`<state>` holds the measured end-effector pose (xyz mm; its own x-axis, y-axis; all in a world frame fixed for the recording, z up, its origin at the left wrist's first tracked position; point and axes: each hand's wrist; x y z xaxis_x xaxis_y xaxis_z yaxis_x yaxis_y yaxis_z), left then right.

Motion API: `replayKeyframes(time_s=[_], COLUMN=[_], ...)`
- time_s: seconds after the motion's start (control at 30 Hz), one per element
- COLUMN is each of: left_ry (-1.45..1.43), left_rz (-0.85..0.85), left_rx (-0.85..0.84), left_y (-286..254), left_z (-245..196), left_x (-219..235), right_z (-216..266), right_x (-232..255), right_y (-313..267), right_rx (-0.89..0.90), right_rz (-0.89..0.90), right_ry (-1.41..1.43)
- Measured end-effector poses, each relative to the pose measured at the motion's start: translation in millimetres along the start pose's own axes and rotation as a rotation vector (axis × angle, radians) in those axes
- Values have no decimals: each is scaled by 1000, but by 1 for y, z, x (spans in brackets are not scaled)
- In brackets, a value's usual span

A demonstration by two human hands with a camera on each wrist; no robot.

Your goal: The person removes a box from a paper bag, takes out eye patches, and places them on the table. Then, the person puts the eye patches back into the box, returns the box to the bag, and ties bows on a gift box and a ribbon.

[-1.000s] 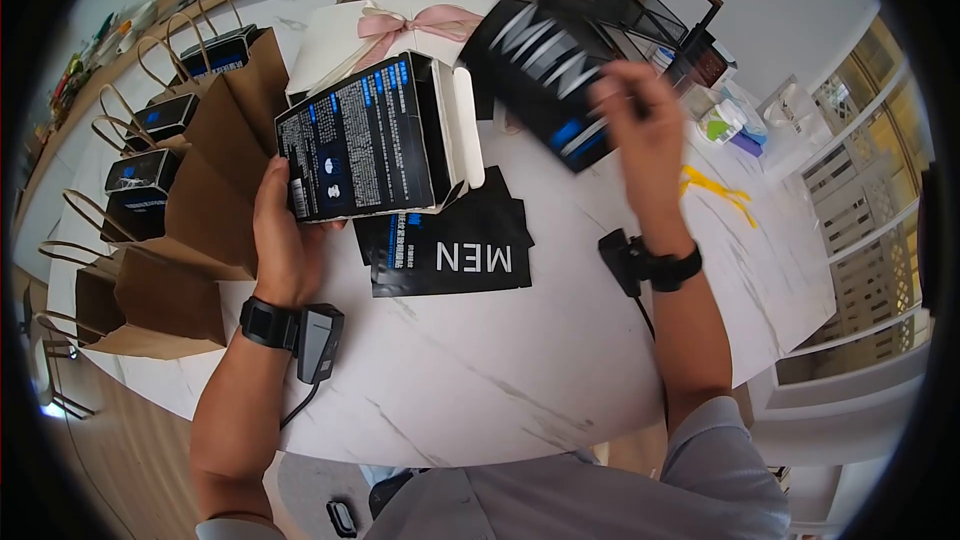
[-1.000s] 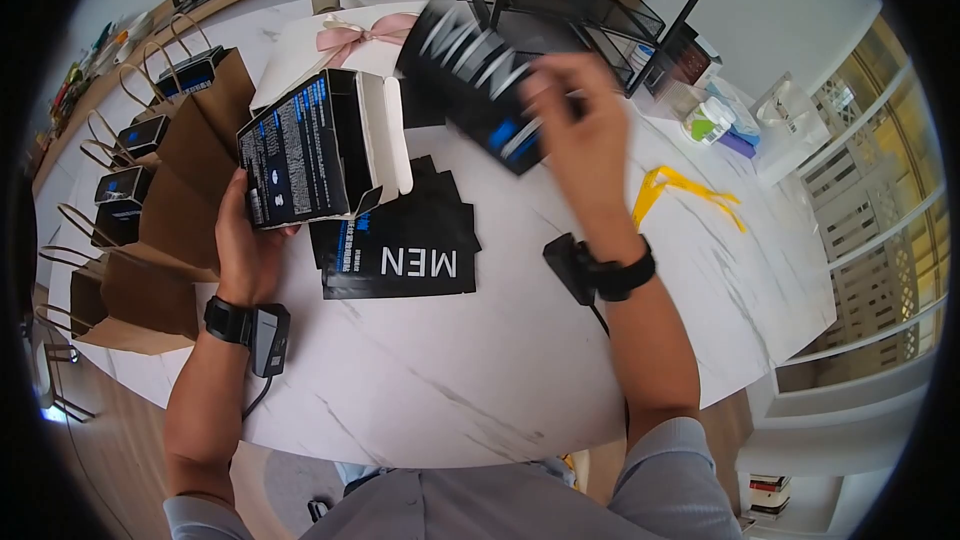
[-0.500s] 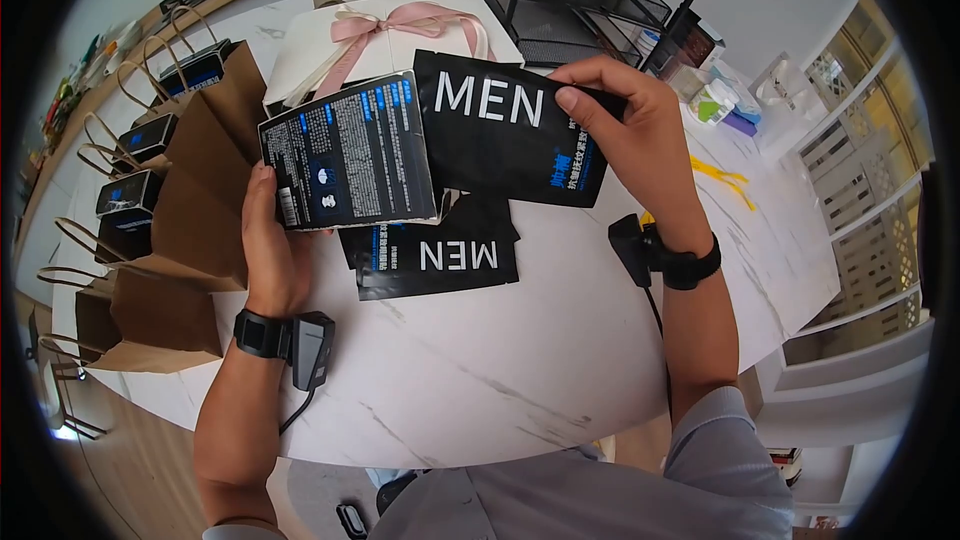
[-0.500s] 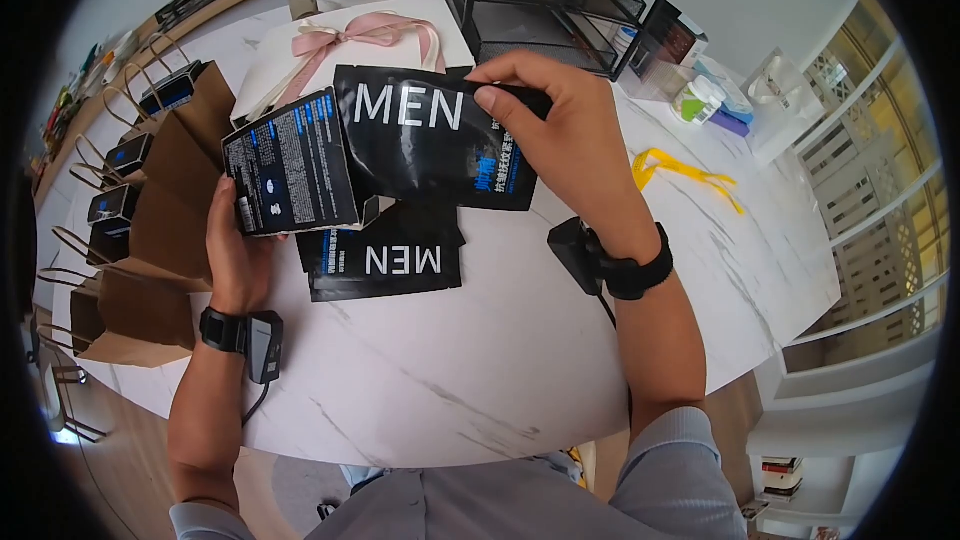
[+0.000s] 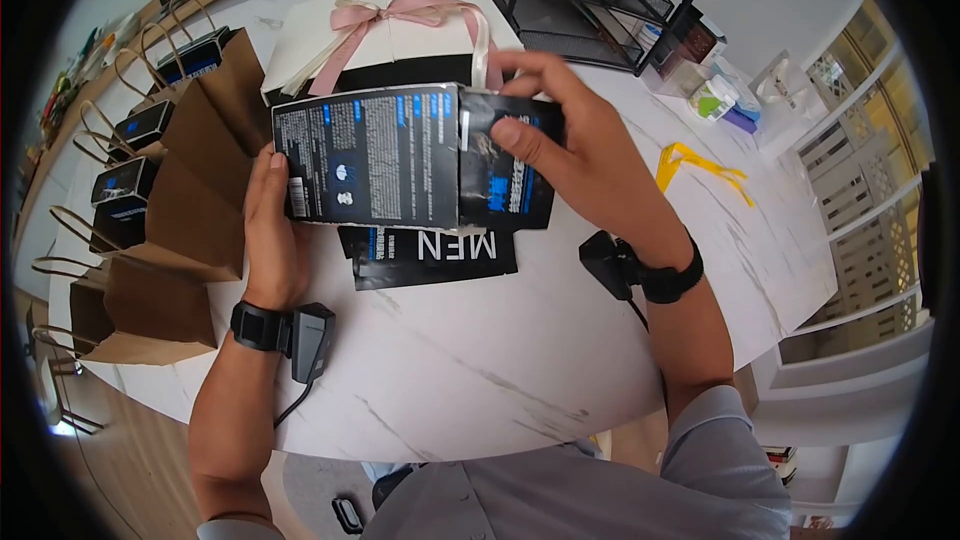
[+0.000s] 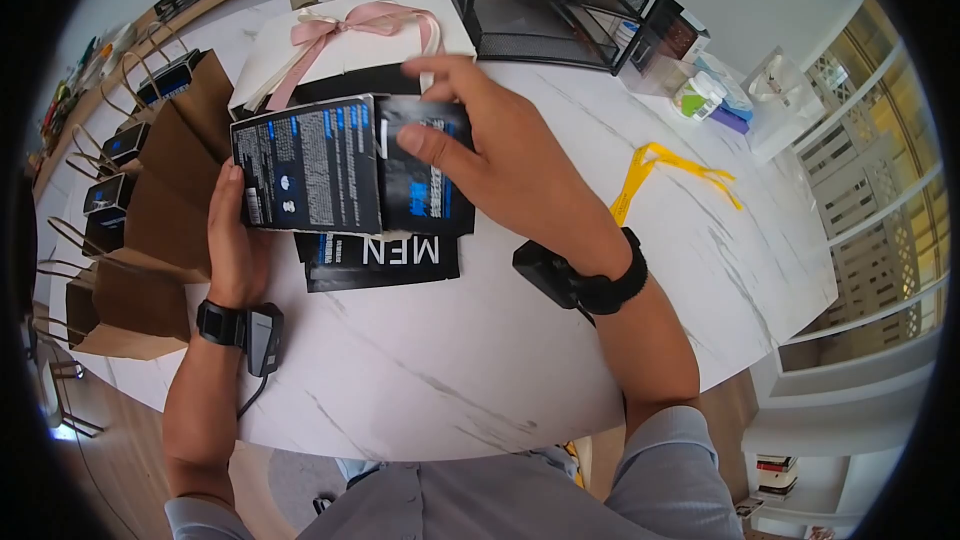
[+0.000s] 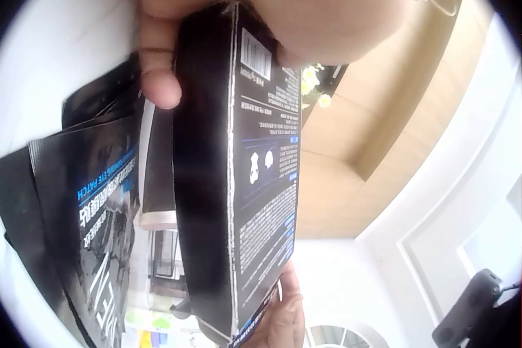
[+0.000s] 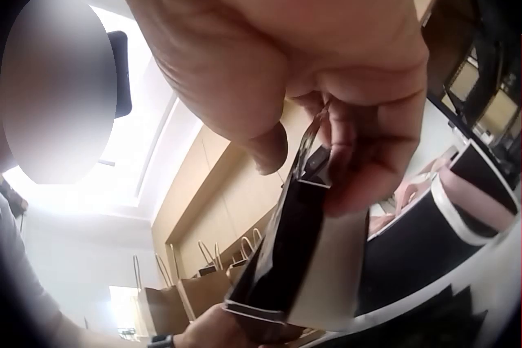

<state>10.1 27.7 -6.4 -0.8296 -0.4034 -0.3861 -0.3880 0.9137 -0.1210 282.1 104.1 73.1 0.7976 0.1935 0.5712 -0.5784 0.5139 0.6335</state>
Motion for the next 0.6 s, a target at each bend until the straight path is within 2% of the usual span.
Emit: replayKeyframes(time_s=[0.07, 0.1, 0.13, 0.2, 0.27, 0.37, 0.4, 0.47, 0.5, 0.57, 0.6], left_ry=[33, 24, 25, 25, 18, 22, 23, 12, 5, -84, -85], left_rz=[162, 152, 142, 138, 79, 153, 149, 197, 193, 54, 55], left_rx=[-10, -13, 3, 14, 21, 22, 20, 6, 5, 54, 54], left_y=[4, 5, 8, 9, 5, 0, 2, 6, 6, 6, 6], left_z=[0, 1, 3, 2, 2, -1, -1, 0, 0, -2, -1], left_x=[14, 17, 19, 16, 8, 5, 8, 15, 16, 14, 14], right_z=[-2, 0, 0, 0, 6, 2, 4, 12, 10, -3, -12], right_x=[8, 16, 23, 34, 10, -26, -24, -9, -1, 1, -1], right_y=[4, 5, 5, 3, 2, -3, -2, 1, 2, -1, -5], right_rx=[-105, -200, -192, -405, -368, -83, -81, -193, -232, -220, -207], right_rz=[-91, -121, -111, 76, 16, -74, -72, 61, 28, 53, 71], right_ry=[-46, 63, 61, 397, 464, 450, 453, 316, 311, 208, 108])
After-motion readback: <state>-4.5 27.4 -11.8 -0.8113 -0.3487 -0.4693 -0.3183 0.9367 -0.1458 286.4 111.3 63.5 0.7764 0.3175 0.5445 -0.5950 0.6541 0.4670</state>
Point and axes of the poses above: each hand's wrist, its own y-axis towards the middle knuckle, its own x-axis out of the back of the hand, z = x × y, and after that the axes turned 12 degrees about x, right-handed
